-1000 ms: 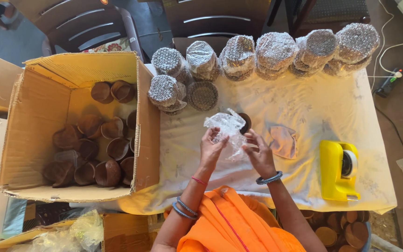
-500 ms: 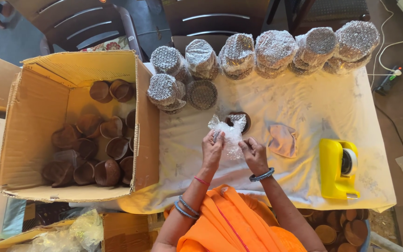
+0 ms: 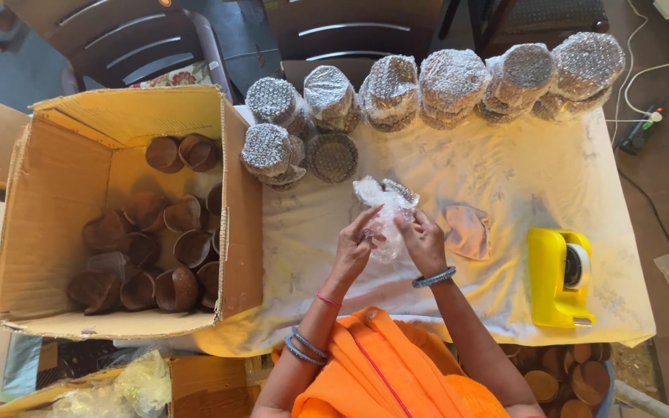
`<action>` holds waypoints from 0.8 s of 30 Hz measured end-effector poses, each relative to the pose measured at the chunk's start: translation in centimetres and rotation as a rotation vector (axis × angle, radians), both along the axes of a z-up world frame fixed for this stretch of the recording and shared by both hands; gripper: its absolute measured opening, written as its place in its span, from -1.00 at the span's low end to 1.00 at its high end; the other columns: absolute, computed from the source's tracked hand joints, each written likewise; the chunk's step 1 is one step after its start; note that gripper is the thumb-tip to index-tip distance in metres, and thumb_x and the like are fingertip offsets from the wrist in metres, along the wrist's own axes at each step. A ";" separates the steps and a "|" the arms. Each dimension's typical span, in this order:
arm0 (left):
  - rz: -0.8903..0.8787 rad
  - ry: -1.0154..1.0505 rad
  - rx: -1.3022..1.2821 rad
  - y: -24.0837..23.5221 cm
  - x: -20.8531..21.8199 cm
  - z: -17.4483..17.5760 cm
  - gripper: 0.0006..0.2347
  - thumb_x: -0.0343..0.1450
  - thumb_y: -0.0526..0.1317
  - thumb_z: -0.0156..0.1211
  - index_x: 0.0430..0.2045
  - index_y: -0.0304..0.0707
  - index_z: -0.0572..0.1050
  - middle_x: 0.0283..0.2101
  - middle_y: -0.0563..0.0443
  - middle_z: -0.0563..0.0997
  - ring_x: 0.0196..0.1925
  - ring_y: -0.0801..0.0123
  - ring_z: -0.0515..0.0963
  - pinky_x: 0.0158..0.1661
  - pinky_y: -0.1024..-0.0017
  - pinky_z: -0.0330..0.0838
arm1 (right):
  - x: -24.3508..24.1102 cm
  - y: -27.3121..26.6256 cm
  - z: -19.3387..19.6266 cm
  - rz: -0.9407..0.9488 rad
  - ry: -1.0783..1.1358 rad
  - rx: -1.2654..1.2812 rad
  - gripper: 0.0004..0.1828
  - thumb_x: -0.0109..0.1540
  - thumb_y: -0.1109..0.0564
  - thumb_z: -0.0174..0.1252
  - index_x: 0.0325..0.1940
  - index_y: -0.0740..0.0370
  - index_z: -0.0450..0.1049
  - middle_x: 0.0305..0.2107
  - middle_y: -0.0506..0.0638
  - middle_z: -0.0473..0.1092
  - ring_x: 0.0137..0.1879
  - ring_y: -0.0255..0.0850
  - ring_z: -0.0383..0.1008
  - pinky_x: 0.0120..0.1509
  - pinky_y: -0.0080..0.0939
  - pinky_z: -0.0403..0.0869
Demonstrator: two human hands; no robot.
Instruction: Packing small clay pots (diyas) into bubble wrap and securing with tape.
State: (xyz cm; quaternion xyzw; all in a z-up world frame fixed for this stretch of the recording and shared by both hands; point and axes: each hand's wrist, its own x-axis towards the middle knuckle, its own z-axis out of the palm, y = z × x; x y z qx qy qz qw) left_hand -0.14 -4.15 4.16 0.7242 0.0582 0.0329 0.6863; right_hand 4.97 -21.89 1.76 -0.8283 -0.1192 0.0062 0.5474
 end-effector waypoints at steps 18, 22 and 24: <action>0.228 0.152 -0.522 6.2 -0.6 -4.4 -0.81 0.52 -0.21 0.20 -0.11 -0.36 0.58 -0.39 -0.01 0.67 -0.50 0.55 0.63 -0.57 0.53 0.47 | 2.8 -3.9 -3.7 -0.350 0.203 0.633 -0.86 0.35 0.18 0.24 -0.22 0.33 0.56 -0.49 -0.15 0.45 -0.51 -0.47 0.31 -0.44 -0.41 0.30; 0.342 0.213 -0.405 5.8 -0.6 -5.5 -0.84 0.50 -0.16 0.21 -0.29 -0.30 0.57 -0.55 0.15 0.55 -0.63 0.65 0.45 -0.68 0.60 0.26 | 2.3 -3.3 -3.3 -0.381 0.291 0.759 -0.88 0.32 0.20 0.24 -0.21 0.35 0.56 -0.54 -0.15 0.42 -0.56 -0.48 0.24 -0.52 -0.40 0.24; 0.369 0.251 -0.323 5.7 -0.2 -6.2 -0.82 0.51 -0.12 0.19 -0.34 -0.25 0.56 -0.66 0.19 0.44 -0.71 0.68 0.34 -0.75 0.61 0.14 | 2.2 -3.5 -4.2 -0.371 0.287 0.761 -0.87 0.33 0.21 0.26 -0.21 0.37 0.56 -0.58 -0.15 0.37 -0.57 -0.47 0.22 -0.53 -0.39 0.23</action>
